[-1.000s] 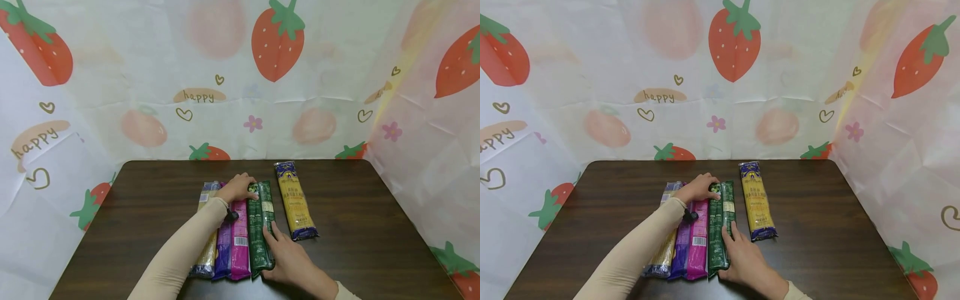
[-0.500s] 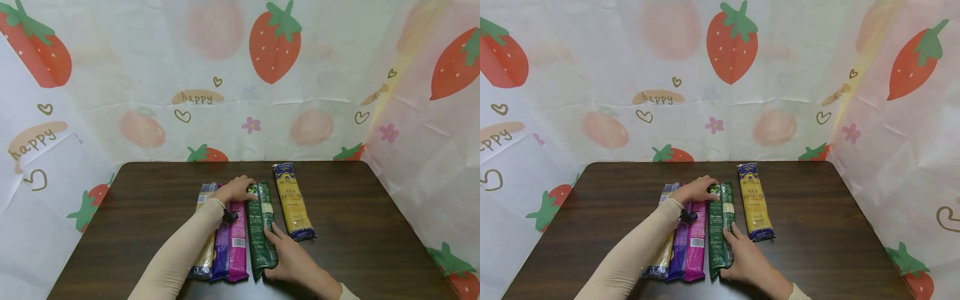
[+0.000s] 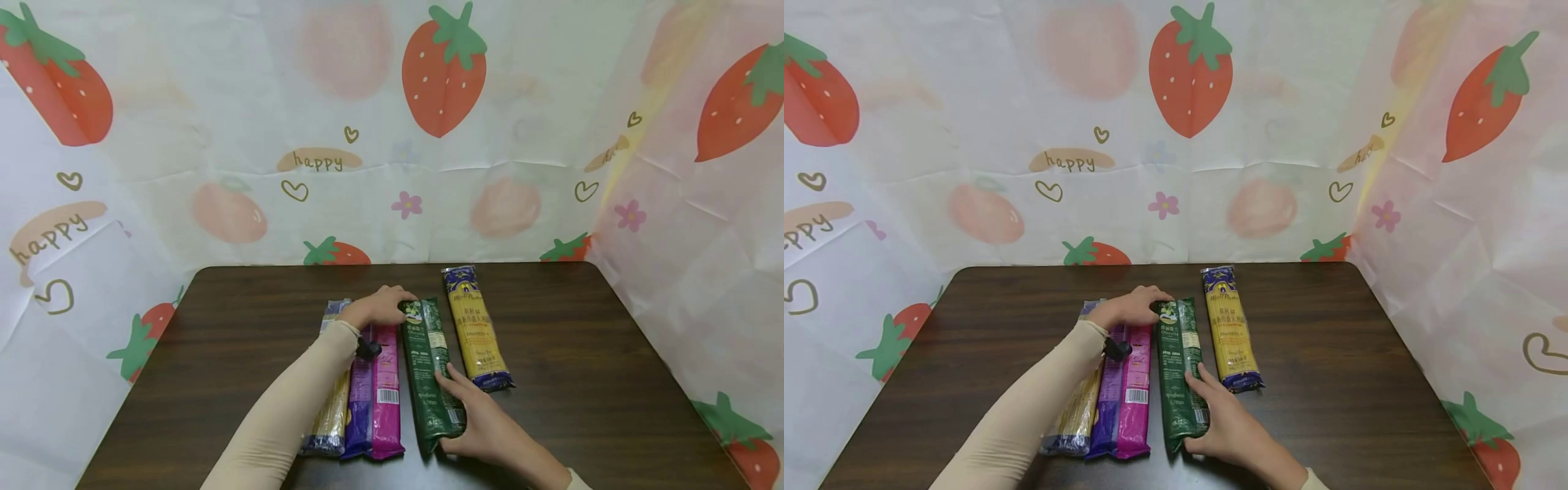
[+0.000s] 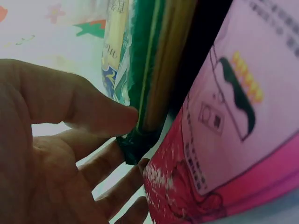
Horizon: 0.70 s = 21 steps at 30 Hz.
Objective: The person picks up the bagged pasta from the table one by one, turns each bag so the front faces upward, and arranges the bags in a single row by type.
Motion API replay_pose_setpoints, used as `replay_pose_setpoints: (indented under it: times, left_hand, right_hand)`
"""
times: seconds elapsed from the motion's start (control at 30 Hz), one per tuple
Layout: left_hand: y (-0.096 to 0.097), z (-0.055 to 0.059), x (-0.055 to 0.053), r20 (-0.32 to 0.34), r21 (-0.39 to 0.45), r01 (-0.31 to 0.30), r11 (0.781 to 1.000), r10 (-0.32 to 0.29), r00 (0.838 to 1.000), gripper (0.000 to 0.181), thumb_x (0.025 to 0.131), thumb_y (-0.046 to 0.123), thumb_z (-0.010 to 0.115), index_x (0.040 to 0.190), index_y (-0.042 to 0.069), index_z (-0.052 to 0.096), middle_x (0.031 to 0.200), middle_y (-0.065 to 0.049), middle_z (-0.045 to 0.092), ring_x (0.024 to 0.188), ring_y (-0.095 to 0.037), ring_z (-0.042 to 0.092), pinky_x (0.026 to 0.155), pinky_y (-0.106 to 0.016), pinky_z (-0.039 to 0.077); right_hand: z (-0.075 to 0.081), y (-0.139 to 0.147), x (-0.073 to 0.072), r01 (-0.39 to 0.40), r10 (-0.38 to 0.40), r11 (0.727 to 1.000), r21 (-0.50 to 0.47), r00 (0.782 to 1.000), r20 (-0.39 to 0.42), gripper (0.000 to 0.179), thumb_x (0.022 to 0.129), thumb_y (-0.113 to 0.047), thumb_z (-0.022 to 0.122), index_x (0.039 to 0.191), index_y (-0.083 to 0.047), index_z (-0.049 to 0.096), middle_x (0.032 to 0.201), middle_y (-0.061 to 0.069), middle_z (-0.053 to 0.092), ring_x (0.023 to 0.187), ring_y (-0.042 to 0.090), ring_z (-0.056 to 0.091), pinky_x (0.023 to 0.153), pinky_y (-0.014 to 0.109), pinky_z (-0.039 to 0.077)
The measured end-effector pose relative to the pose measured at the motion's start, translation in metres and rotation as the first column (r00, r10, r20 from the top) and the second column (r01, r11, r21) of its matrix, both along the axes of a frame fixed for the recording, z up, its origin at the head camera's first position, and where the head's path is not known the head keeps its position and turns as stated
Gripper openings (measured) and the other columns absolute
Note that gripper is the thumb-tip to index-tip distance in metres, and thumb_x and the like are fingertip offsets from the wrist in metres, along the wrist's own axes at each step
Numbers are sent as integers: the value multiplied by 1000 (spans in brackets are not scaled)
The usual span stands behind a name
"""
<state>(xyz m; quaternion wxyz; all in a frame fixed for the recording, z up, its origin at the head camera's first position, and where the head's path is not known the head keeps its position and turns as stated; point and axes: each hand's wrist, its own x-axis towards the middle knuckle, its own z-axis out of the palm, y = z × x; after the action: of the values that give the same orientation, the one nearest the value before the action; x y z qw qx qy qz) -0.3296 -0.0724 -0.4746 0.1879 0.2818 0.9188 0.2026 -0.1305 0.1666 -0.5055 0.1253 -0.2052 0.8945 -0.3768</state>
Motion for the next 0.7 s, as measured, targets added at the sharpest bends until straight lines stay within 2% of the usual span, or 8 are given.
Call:
replay_pose_setpoints:
  times: [0.13,0.27,0.47,0.57,0.7]
  left_hand:
    - [2,-1,0,-14,31,26,999,-26,1000,64,97,0,56,160,8,51,157,-18,49,142,-39,44,105,-48,43]
    - [3,-2,-1,-48,31,49,998,-48,998,64,98,-5,61,159,6,51,156,-19,49,142,-39,44,107,-48,44]
    - [2,-5,-2,-99,19,54,998,-52,994,59,101,3,71,157,8,54,154,-18,52,143,-39,44,118,-53,42]
    - [-2,-4,-3,-137,39,50,998,-44,990,56,99,6,75,153,8,58,150,-18,56,141,-40,47,118,-52,42]
    - [-8,-1,-4,-153,103,27,994,-11,988,54,98,11,80,148,10,62,144,-15,60,137,-38,49,114,-50,45]
  right_hand:
    - [-1,5,2,19,-19,998,-60,1000,0,103,78,-20,95,166,-10,43,172,27,27,149,58,36,107,67,49]
    - [0,8,3,16,-18,995,-102,999,-28,101,79,-20,95,165,-11,44,172,27,28,149,59,36,108,68,47]
    - [2,10,2,9,-17,991,-135,998,-63,99,78,-18,95,164,-11,46,170,27,32,148,59,38,109,70,45]
    - [2,10,3,-9,-1,991,-130,997,-78,99,79,-19,95,164,-10,46,171,27,31,148,59,37,108,70,46]
    - [4,12,3,-36,20,986,-162,995,-97,97,81,-15,93,164,-7,44,170,29,30,147,59,39,104,63,52]
